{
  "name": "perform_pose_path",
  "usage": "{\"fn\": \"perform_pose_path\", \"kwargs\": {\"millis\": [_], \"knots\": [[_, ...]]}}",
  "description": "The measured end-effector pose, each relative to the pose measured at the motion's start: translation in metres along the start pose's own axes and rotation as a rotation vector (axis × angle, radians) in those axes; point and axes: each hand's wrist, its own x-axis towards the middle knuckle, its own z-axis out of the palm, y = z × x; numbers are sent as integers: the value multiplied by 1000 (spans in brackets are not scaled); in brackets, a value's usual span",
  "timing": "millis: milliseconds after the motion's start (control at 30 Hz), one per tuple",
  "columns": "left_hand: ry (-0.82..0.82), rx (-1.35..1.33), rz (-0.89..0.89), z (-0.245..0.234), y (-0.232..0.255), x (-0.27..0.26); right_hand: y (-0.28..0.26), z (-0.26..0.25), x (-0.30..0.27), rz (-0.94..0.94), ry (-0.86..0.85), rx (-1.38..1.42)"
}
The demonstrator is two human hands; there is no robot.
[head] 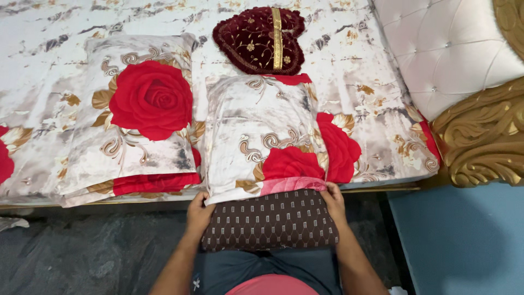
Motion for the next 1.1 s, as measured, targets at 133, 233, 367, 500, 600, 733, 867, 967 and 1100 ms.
{"fn": "perform_pose_path", "kwargs": {"millis": [133,233,367,500,600,733,867,967,1100], "knots": [[-388,-434,-213,-37,9,-18,-3,-26,-22,173,-213,313],[-618,-37,-187,-67,22,-31,-12,-43,-27,270,-341,180],[-693,553,-31,-76,64,-9,-55,-39,-25,428,-507,-18],[-562,502,199,-66,72,-2,-76,-20,-18,421,-647,-169],[-364,465,31,-47,66,-11,-73,-7,-12,315,-615,-371],[12,237,-9,-16,52,-30,-47,0,-13,192,-406,-324],[371,266,-184,19,38,-40,14,-5,-29,-85,105,-540],[479,315,-227,30,43,-43,38,7,-41,-247,401,-666],[464,501,-41,20,75,-49,15,15,-48,-165,420,-602]]}}
